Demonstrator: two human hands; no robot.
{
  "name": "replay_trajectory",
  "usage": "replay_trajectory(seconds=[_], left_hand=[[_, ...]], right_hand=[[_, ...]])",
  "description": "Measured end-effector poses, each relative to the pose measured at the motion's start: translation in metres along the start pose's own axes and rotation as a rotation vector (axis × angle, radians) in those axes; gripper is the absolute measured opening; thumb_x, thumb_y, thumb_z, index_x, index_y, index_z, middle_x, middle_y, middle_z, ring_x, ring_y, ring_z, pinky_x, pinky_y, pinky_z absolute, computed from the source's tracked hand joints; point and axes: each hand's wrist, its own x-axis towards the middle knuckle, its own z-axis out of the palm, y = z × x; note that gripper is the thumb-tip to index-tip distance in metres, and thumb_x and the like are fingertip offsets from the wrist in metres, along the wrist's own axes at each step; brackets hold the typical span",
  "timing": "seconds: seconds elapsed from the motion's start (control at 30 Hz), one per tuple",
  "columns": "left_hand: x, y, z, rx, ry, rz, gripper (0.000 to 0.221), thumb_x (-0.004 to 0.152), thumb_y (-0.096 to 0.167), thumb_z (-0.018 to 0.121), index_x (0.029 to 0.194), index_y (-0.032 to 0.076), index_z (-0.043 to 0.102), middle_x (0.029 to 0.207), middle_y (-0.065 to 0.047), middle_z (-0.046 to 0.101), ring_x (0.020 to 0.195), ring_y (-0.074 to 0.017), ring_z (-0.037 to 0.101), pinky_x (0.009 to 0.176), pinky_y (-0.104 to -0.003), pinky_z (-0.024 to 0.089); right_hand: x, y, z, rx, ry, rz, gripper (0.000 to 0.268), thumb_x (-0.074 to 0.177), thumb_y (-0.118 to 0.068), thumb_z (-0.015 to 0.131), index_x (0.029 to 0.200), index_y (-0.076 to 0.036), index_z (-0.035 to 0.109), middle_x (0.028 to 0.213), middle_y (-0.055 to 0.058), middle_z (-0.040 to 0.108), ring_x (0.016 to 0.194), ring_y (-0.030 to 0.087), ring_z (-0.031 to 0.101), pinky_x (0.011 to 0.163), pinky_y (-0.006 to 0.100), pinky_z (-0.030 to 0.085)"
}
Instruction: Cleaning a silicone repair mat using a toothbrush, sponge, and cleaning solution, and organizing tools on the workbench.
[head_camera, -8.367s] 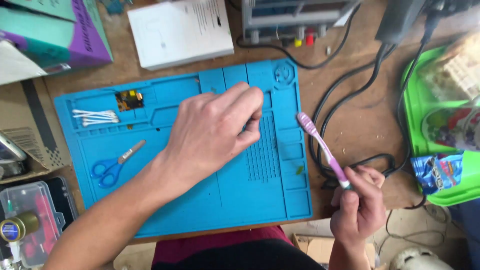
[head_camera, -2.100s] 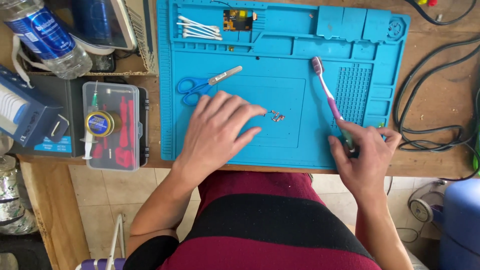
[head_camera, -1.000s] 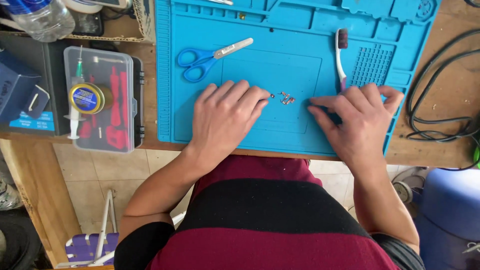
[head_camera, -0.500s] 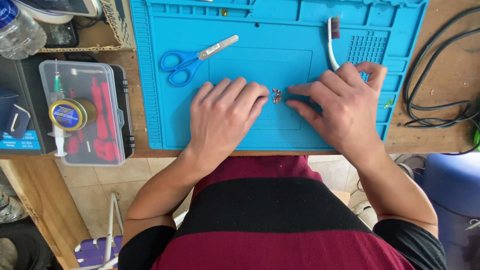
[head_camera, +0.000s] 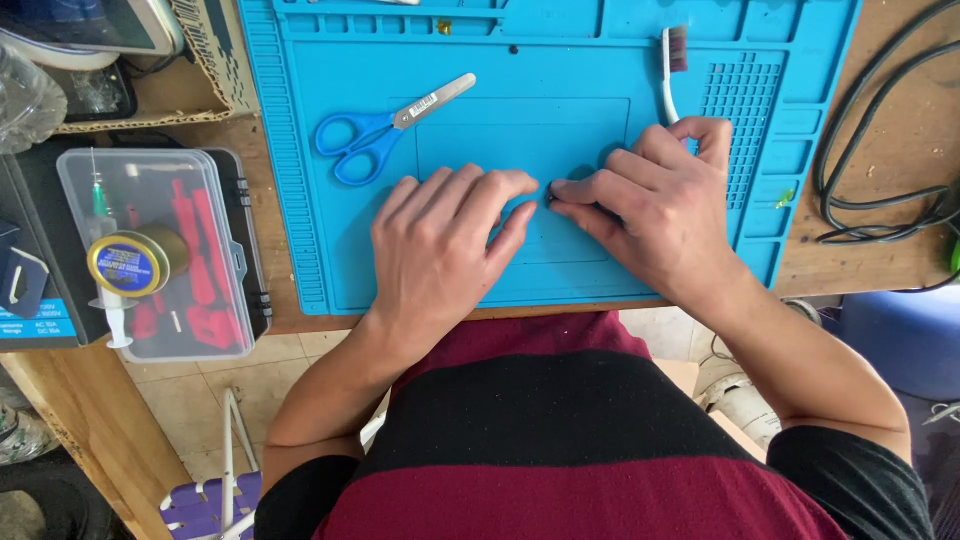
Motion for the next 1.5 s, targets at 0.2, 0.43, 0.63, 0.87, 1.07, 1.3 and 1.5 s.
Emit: replay_trajectory(seconds=[0.2,0.43,0.63,0.87,1.07,1.3,1.5], left_hand=[[-0.001,0.0,0.001,0.018,-0.016,-0.005,0.01,0.12,0.032,0.082,0.119,0.022,0.079,0.096,0.003,0.073,0.083,-0.0229,0.067,0.072,-0.042,0.042],[-0.002,0.002,0.002,0.034,-0.029,0.013,0.008,0.119,0.031,0.082,0.119,0.023,0.08,0.096,0.003,0.074,0.082,-0.0216,0.067,0.072,-0.04,0.042],[-0.001,0.002,-0.001,-0.029,-0.019,0.007,0.008,0.118,0.029,0.083,0.119,0.02,0.082,0.095,0.003,0.073,0.081,-0.0205,0.067,0.071,-0.04,0.041],[0.001,0.002,-0.003,-0.107,0.015,-0.011,0.007,0.116,0.026,0.085,0.118,0.02,0.081,0.088,0.005,0.07,0.078,-0.0208,0.067,0.071,-0.041,0.043],[0.001,0.003,-0.007,-0.116,0.016,-0.007,0.006,0.116,0.026,0.085,0.116,0.021,0.081,0.086,0.006,0.068,0.077,-0.0211,0.065,0.07,-0.042,0.041],[0.003,0.006,-0.007,-0.159,-0.015,0.006,0.003,0.117,0.022,0.084,0.118,0.019,0.083,0.084,0.003,0.066,0.076,-0.0237,0.066,0.07,-0.043,0.041],[0.004,0.008,-0.003,-0.192,-0.037,0.058,0.004,0.115,0.021,0.085,0.116,0.018,0.082,0.083,0.001,0.067,0.075,-0.0246,0.065,0.069,-0.045,0.039]], right_hand=[[0.003,-0.004,0.001,-0.009,0.019,-0.025,0.024,0.128,-0.031,0.081,0.107,-0.019,0.081,0.089,-0.005,0.068,0.085,0.024,0.058,0.104,0.05,0.041],[0.005,0.0,0.0,-0.079,-0.004,-0.056,0.029,0.132,-0.03,0.073,0.105,-0.018,0.071,0.091,-0.009,0.069,0.086,0.02,0.059,0.106,0.048,0.042],[0.007,0.006,-0.01,0.09,0.046,0.001,0.018,0.126,-0.026,0.085,0.112,-0.015,0.083,0.095,-0.005,0.074,0.087,0.024,0.06,0.11,0.053,0.038],[0.006,0.01,-0.007,0.098,0.03,0.012,0.02,0.123,-0.033,0.089,0.11,-0.019,0.086,0.09,-0.007,0.071,0.088,0.024,0.06,0.108,0.052,0.037],[0.015,0.002,-0.008,-0.095,-0.034,-0.032,0.034,0.129,-0.035,0.084,0.1,-0.019,0.075,0.086,-0.006,0.067,0.09,0.024,0.062,0.109,0.052,0.044],[0.027,-0.005,-0.015,-0.329,-0.11,-0.143,0.032,0.125,-0.007,0.065,0.097,-0.019,0.057,0.078,-0.005,0.054,0.086,0.021,0.057,0.11,0.046,0.053],[0.012,0.01,-0.002,-0.132,-0.045,-0.162,0.025,0.13,-0.022,0.063,0.106,-0.017,0.065,0.083,-0.002,0.055,0.087,0.022,0.059,0.107,0.047,0.05]])
